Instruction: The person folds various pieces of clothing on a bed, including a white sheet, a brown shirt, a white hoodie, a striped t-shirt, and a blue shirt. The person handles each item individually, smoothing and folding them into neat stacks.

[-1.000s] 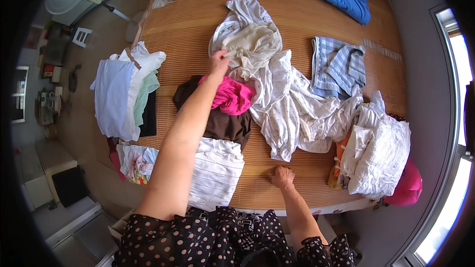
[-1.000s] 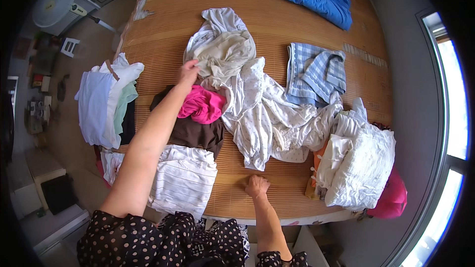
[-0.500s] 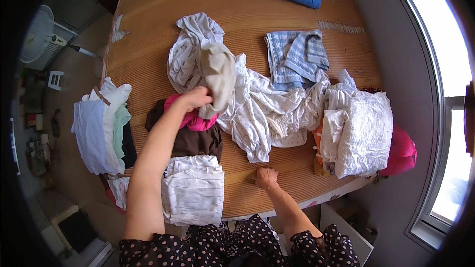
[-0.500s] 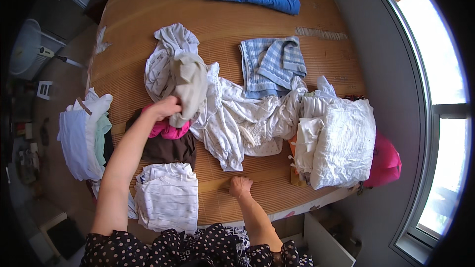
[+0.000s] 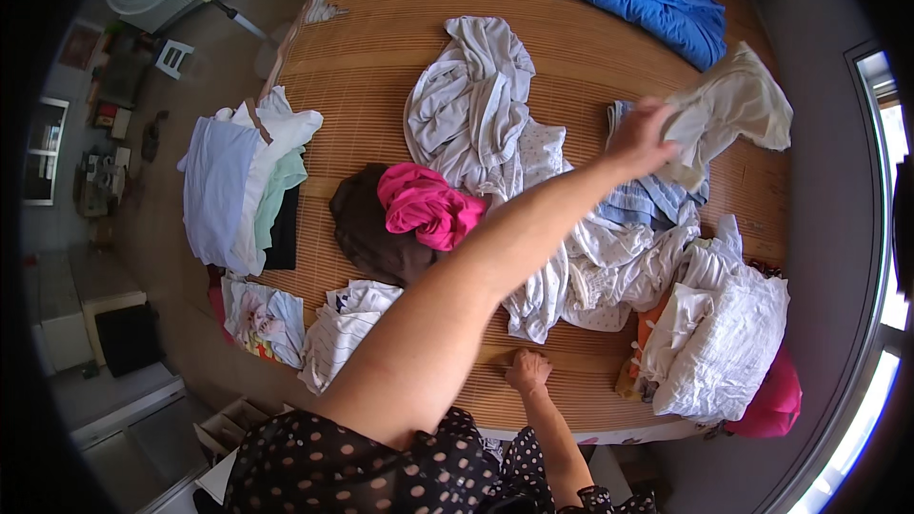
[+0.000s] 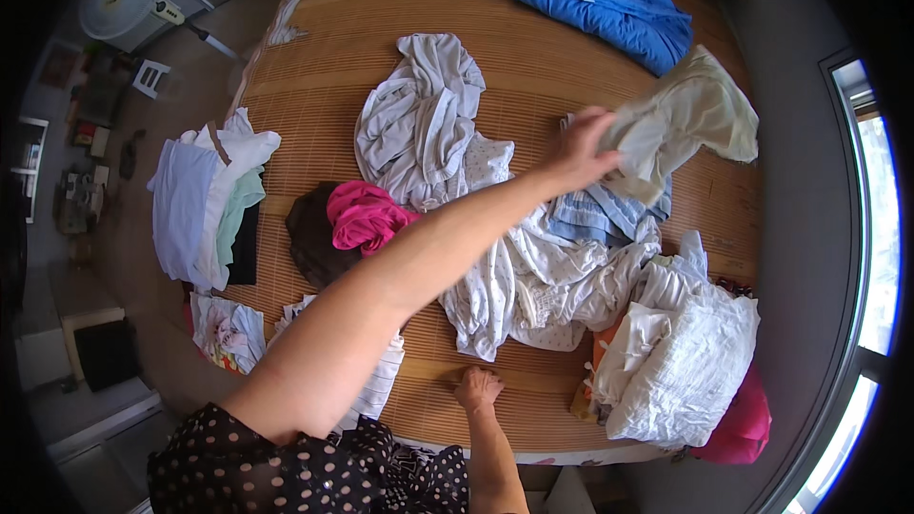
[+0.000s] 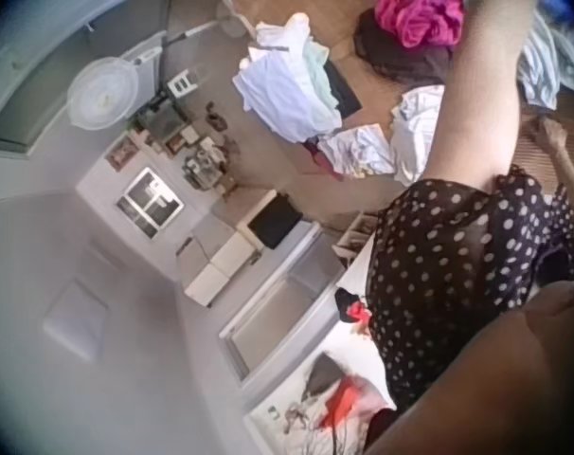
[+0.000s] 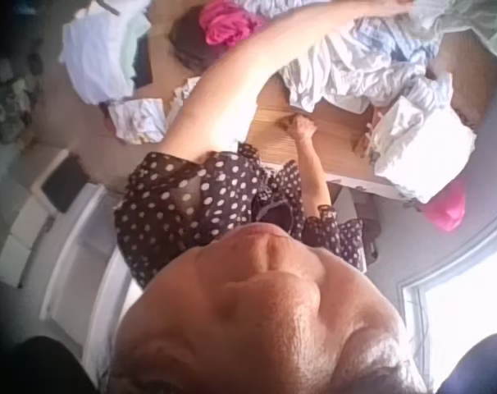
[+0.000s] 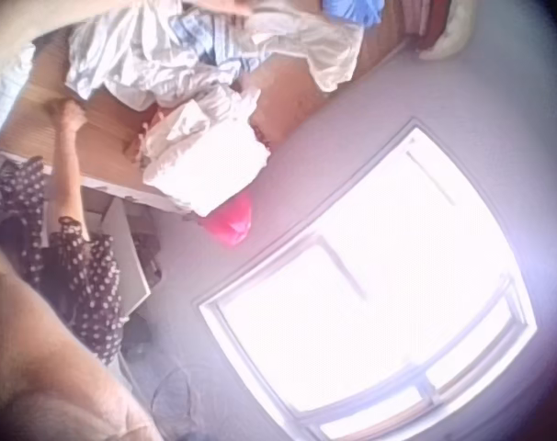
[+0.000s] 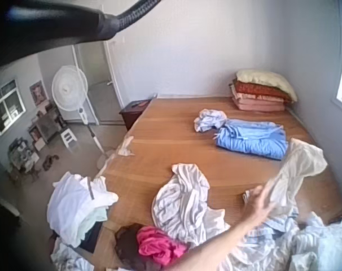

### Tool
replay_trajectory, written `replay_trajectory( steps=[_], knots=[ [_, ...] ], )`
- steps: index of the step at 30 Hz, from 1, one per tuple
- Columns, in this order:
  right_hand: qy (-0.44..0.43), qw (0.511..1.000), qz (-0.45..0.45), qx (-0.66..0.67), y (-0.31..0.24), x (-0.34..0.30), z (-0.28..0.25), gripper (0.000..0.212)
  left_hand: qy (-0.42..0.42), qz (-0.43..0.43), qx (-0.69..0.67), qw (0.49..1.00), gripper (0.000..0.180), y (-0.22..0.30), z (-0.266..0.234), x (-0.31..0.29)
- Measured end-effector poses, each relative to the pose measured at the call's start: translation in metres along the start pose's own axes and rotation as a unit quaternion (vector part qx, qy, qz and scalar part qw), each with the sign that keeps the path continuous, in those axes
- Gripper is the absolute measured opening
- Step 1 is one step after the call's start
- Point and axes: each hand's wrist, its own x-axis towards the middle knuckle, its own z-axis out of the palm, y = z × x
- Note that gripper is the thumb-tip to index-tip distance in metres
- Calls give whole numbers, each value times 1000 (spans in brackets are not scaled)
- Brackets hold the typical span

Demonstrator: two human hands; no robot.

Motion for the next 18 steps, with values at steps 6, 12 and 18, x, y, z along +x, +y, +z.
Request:
replay_trajectory(
  steps=[6, 12, 18],
  knots=[
    [31, 999, -1, 10, 6, -2, 0, 26, -20, -276, 434, 857, 52, -107, -129, -96],
    [27, 1000, -4, 4, 10, 3, 5, 21, 267, -375, -51, 886, 15, -151, -256, -123],
    [5, 1000, -6, -10, 8, 1, 4, 26, 331, -294, -337, 831, 19, -66, -368, -129]
  ],
)
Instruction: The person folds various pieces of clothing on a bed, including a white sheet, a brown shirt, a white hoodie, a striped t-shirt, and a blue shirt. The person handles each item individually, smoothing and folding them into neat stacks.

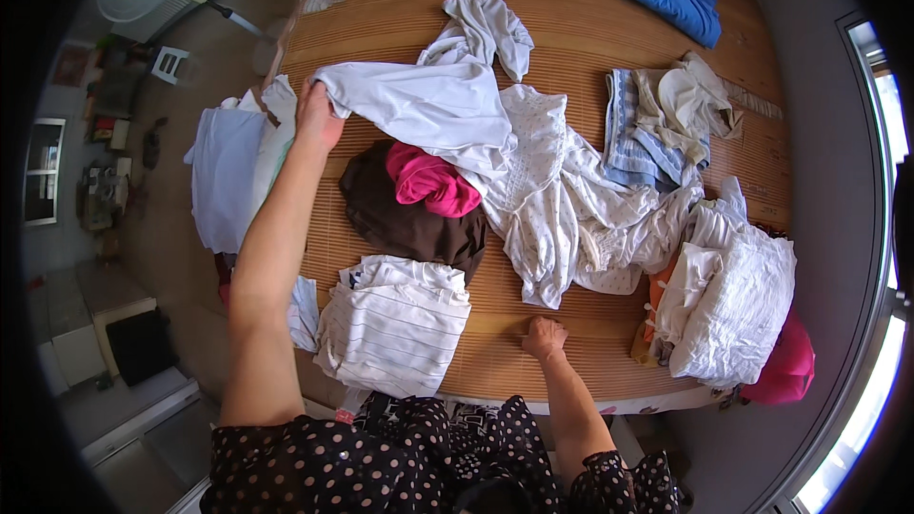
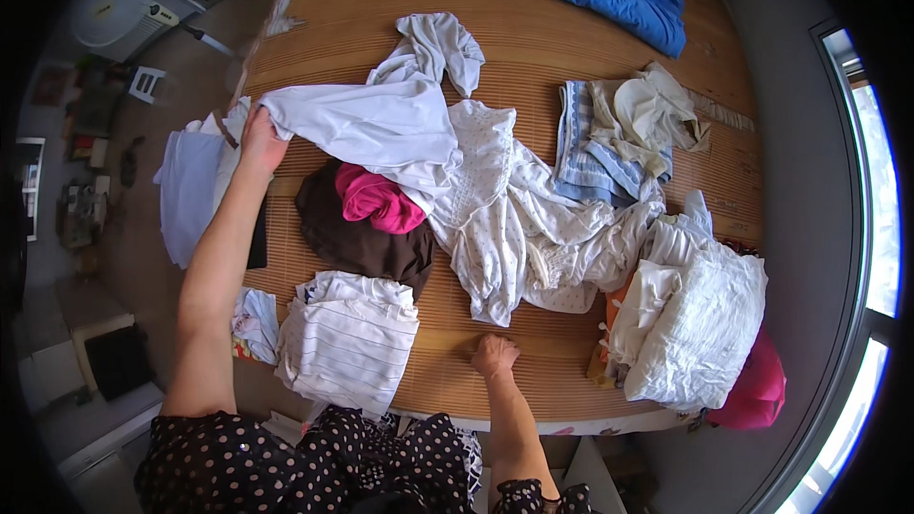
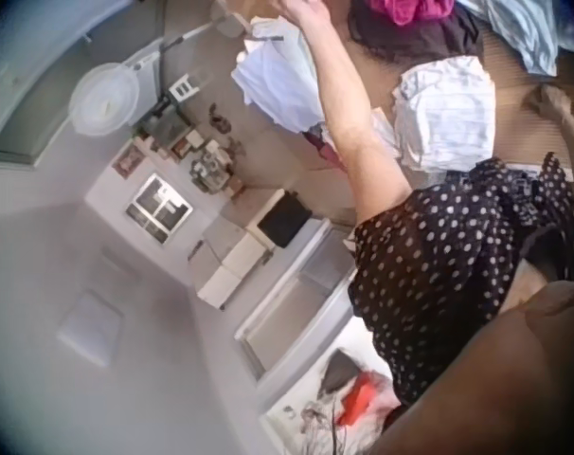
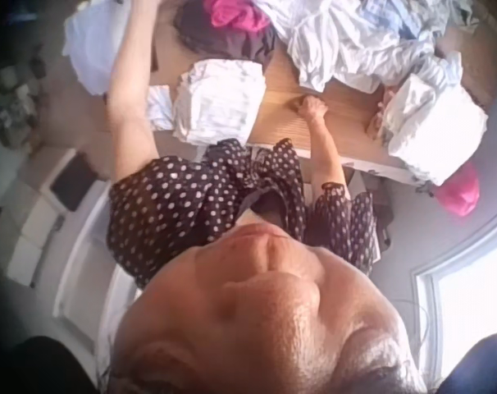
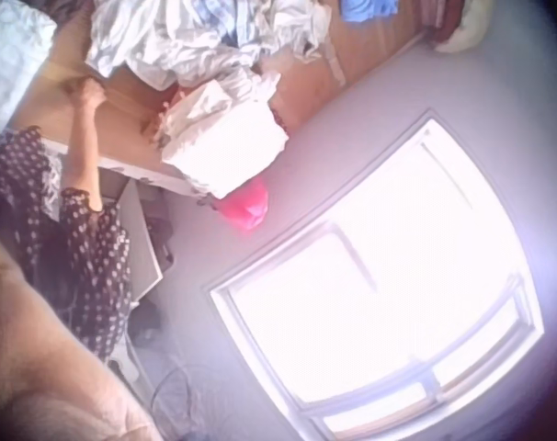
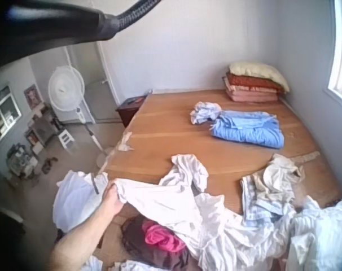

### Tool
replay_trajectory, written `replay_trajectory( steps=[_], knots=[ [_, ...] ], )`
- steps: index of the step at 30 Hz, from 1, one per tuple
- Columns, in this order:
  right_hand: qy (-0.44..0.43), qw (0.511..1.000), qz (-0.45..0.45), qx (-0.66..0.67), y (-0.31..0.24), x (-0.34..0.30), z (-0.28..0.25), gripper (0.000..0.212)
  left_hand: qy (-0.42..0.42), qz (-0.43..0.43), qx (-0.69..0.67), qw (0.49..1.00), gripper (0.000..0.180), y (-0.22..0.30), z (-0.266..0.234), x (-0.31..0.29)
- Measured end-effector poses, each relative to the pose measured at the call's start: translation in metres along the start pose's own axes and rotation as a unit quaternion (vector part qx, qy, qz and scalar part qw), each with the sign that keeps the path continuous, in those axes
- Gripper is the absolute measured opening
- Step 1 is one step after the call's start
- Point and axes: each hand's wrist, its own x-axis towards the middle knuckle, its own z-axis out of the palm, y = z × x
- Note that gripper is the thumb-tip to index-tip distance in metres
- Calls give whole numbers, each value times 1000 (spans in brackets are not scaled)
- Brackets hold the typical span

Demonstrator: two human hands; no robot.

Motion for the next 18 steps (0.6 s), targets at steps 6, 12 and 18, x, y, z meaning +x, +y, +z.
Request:
replay_trajectory(
  steps=[6, 12, 18],
  knots=[
    [15, 999, -27, 15, 2, -4, 2, 32, -54, -71, -35, 995, 34, 84, -4, -110],
    [39, 989, -111, 87, 26, -14, 12, 40, -315, -223, -136, 913, 44, 117, -3, -293],
    [-237, 559, -146, 781, 8, -90, -2, 58, -681, -254, 356, 587, 49, 64, -19, -446]
  ],
)
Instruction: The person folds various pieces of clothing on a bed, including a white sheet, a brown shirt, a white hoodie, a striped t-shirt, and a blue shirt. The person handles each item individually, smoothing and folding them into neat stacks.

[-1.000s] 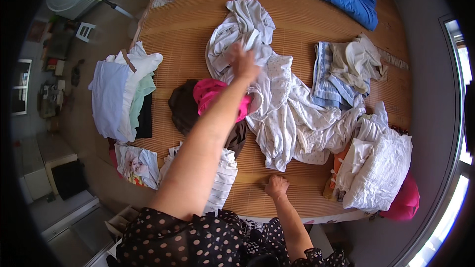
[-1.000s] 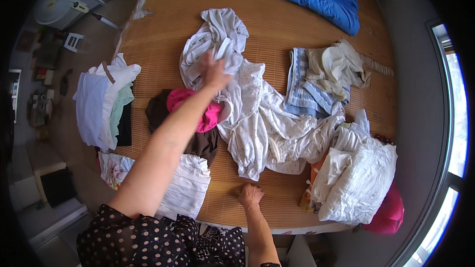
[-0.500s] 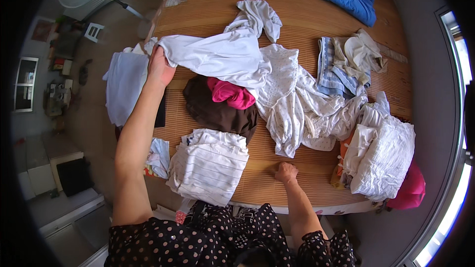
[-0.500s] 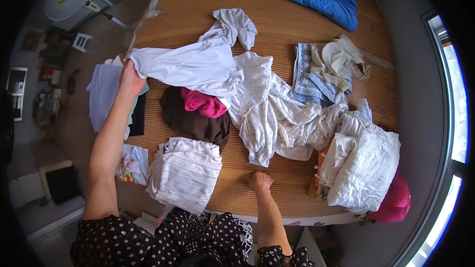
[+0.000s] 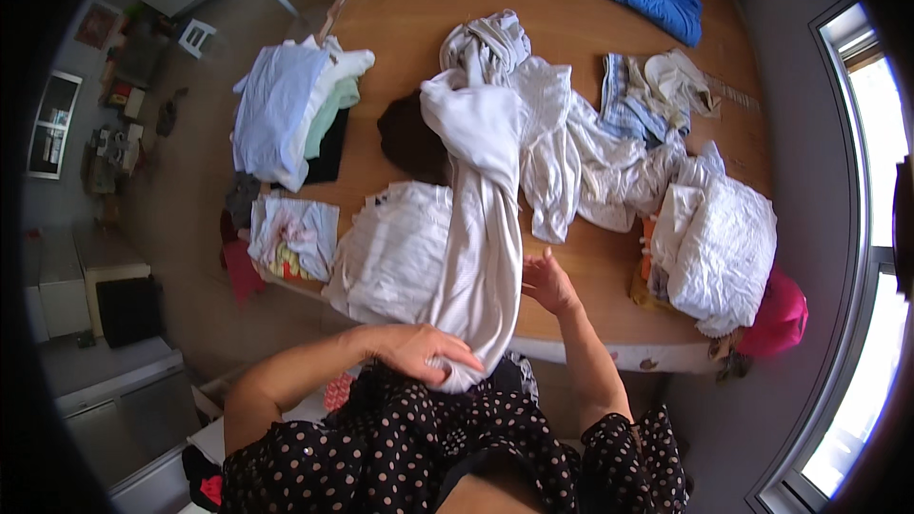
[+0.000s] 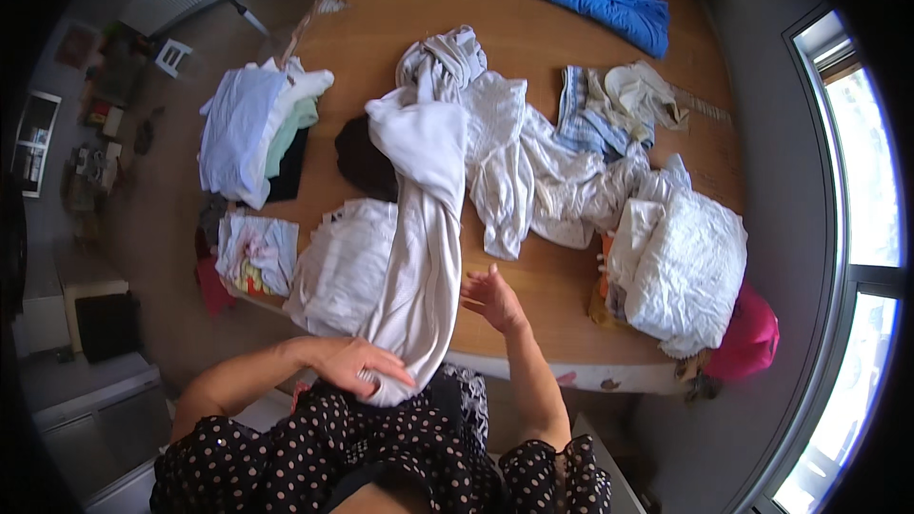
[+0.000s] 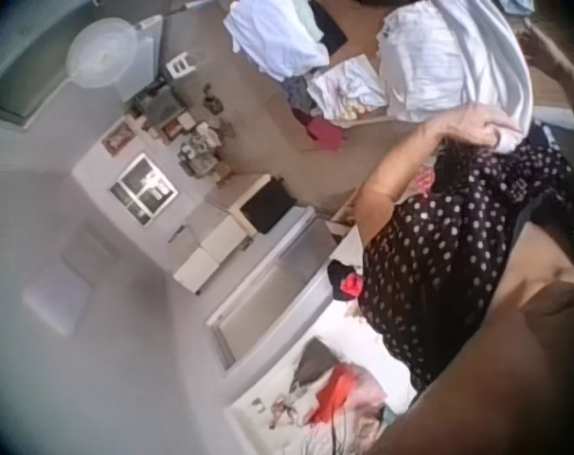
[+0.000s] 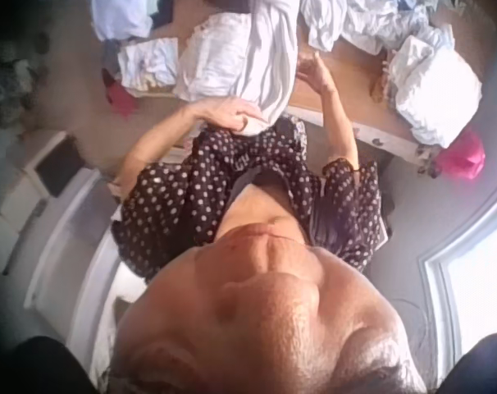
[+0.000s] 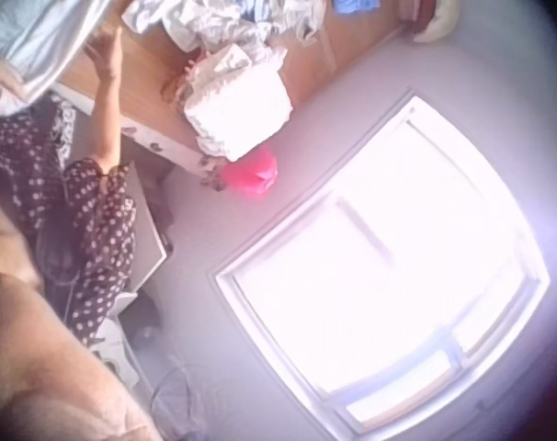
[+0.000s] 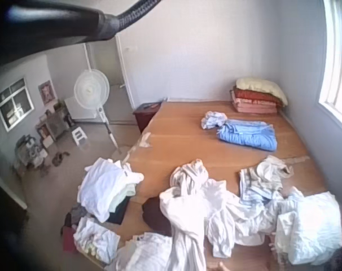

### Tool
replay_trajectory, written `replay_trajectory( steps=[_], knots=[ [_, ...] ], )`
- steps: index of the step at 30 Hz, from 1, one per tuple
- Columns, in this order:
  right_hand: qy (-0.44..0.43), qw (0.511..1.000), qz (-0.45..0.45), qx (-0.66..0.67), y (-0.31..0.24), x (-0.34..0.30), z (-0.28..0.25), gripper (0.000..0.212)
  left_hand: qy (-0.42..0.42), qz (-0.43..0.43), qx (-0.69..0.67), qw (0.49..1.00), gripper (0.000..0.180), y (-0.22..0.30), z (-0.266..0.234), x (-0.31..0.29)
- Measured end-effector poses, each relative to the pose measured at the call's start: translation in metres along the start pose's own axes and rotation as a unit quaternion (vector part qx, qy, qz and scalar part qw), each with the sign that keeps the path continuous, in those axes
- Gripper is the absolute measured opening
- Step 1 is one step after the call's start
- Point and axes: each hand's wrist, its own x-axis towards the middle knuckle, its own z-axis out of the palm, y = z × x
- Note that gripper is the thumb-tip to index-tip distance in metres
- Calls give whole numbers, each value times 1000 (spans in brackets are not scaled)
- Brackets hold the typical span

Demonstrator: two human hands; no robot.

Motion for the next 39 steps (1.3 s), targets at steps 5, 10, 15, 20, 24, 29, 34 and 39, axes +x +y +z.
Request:
replay_trajectory(
  steps=[5, 10, 15, 20, 24, 29, 34, 39],
  knots=[
    [-80, 992, 23, 97, 63, -21, 30, 47, 131, -86, -43, 987, 49, -63, 49, -2],
    [-5, 999, 9, -33, 82, -33, 69, 40, 119, -1, 27, 993, 43, -52, 71, 22],
    [118, 979, -163, -47, 46, -63, 80, 23, 192, 65, -173, 964, 50, -64, 80, 39],
    [-258, 879, -306, -258, -15, -213, 86, 24, 400, 41, -379, 833, 53, -92, 26, 43],
    [-155, 890, -6, -429, 19, -271, 37, 13, 357, 52, -599, 715, 71, -102, -31, 85],
    [112, 835, 109, -527, 126, -261, -63, 19, 202, 205, -661, 693, 36, -185, -63, 154],
    [241, 803, 4, -545, 174, -242, -111, 25, 359, 143, -593, 706, 25, -144, -38, 130],
    [292, 767, -58, -569, 175, -233, -122, 22, 471, 132, -580, 652, 22, -162, -10, 29]
  ],
)
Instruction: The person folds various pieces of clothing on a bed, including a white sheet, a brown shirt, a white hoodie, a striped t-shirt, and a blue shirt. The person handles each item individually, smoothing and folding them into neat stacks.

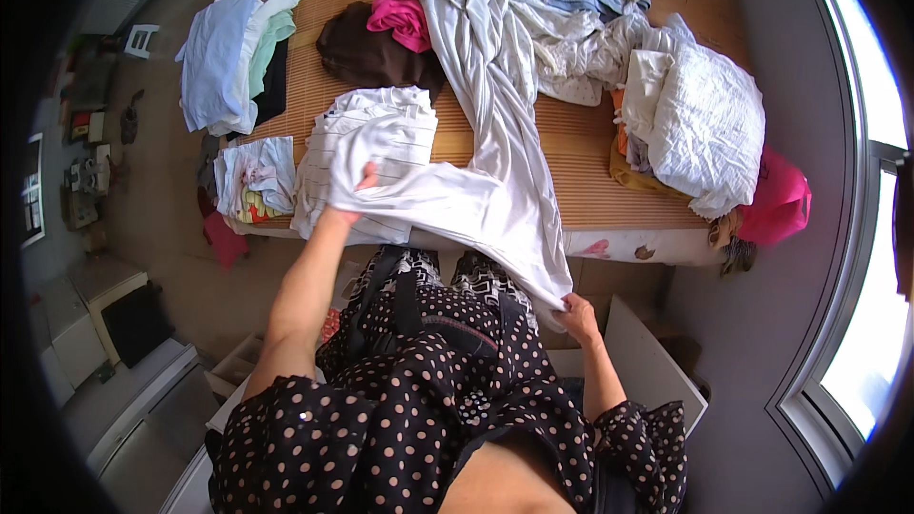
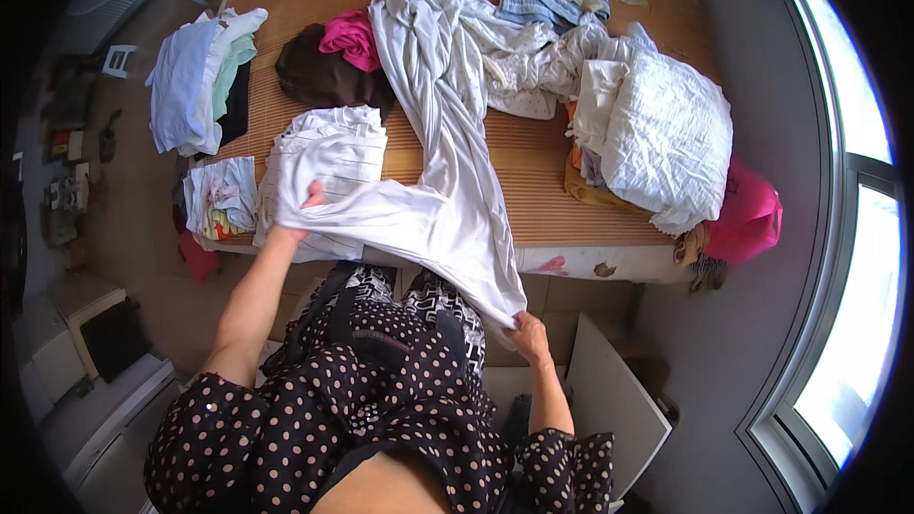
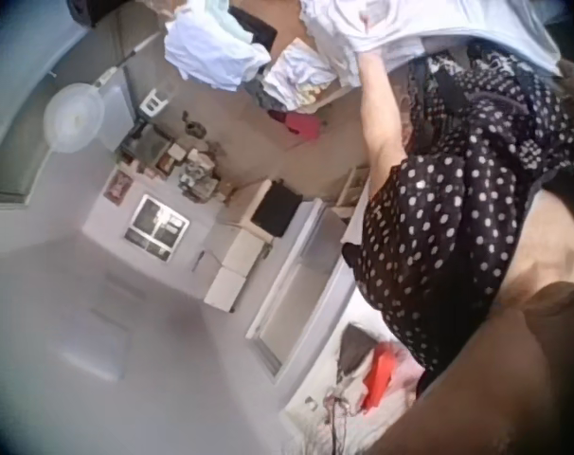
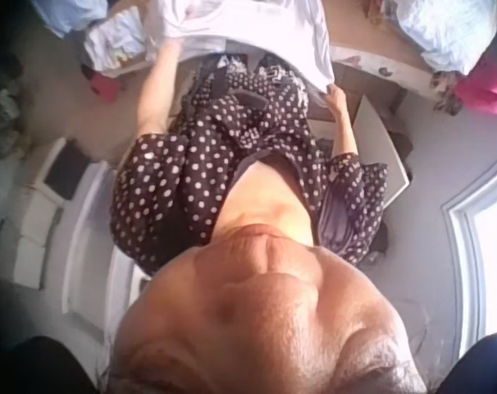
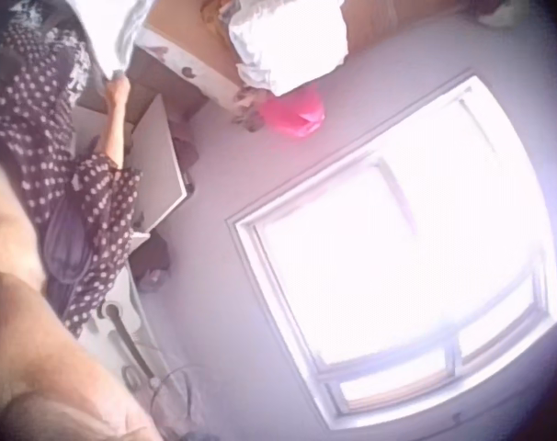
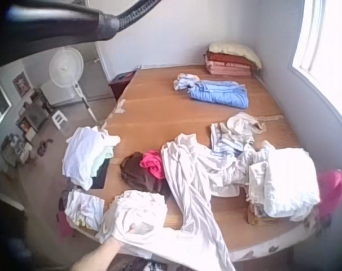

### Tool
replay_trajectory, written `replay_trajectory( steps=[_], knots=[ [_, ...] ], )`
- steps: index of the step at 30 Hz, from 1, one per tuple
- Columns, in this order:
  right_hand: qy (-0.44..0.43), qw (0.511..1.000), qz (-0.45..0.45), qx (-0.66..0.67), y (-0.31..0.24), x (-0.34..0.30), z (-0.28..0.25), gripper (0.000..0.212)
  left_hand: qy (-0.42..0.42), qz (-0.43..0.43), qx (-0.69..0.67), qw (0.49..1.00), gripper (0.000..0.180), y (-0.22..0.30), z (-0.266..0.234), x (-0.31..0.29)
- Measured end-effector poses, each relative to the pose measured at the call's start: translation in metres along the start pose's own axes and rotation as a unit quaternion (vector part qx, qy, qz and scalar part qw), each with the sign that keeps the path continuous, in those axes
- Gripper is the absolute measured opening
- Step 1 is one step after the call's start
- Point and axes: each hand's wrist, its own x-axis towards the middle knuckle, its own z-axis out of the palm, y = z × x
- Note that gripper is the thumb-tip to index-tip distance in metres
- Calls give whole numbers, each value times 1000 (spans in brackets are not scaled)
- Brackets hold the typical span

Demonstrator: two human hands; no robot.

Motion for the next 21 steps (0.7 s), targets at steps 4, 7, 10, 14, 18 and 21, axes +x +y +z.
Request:
replay_trajectory(
  steps=[4, 7, 10, 14, 18, 21],
  knots=[
    [98, 995, 5, 17, 6, 18, -11, 14, 111, 6, -21, 994, 19, 18, -56, -46],
    [189, 978, 4, 83, -3, 34, -25, 9, 113, 65, -70, 989, 15, 9, -84, -66],
    [230, 944, 61, 227, 3, 50, -34, 10, 144, 95, -56, 984, 13, 11, -79, -78],
    [274, 898, 129, 318, 2, 56, -39, 13, 153, 172, 160, 960, 4, 22, -70, -90],
    [309, 875, 150, 341, 19, 53, -27, 12, 91, 77, -39, 992, 2, 37, -107, -95],
    [343, 838, 103, 413, 27, 49, -23, 12, 23, 69, -54, 996, 18, 39, -125, -85]
  ],
)
